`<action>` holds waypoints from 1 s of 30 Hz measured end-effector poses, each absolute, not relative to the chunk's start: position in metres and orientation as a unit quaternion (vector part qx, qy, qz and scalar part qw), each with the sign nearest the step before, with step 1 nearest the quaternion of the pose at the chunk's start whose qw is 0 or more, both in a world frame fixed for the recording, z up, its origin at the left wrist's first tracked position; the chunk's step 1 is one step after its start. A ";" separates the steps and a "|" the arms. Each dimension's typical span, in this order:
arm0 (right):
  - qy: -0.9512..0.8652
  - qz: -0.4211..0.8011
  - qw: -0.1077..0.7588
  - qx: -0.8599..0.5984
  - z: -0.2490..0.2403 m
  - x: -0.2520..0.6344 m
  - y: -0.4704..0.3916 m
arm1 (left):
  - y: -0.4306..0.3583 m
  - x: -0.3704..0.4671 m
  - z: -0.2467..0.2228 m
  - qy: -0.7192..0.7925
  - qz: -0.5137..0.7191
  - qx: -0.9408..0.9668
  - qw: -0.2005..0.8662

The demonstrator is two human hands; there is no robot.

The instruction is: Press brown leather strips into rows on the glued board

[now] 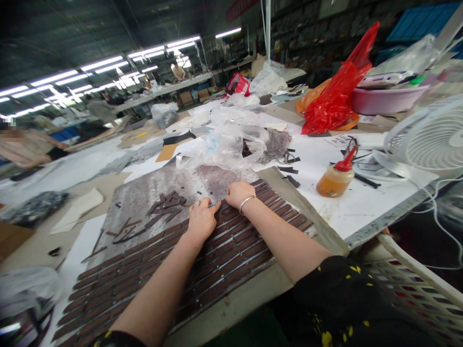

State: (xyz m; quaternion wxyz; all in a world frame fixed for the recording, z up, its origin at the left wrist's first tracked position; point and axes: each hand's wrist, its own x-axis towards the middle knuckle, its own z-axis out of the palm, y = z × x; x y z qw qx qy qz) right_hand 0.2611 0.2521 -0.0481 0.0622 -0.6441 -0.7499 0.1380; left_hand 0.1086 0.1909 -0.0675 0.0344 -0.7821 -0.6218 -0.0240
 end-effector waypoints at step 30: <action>-0.738 0.164 -0.052 -0.652 -0.041 0.244 0.279 | 0.190 0.105 -0.076 -0.610 -0.037 -0.790 0.049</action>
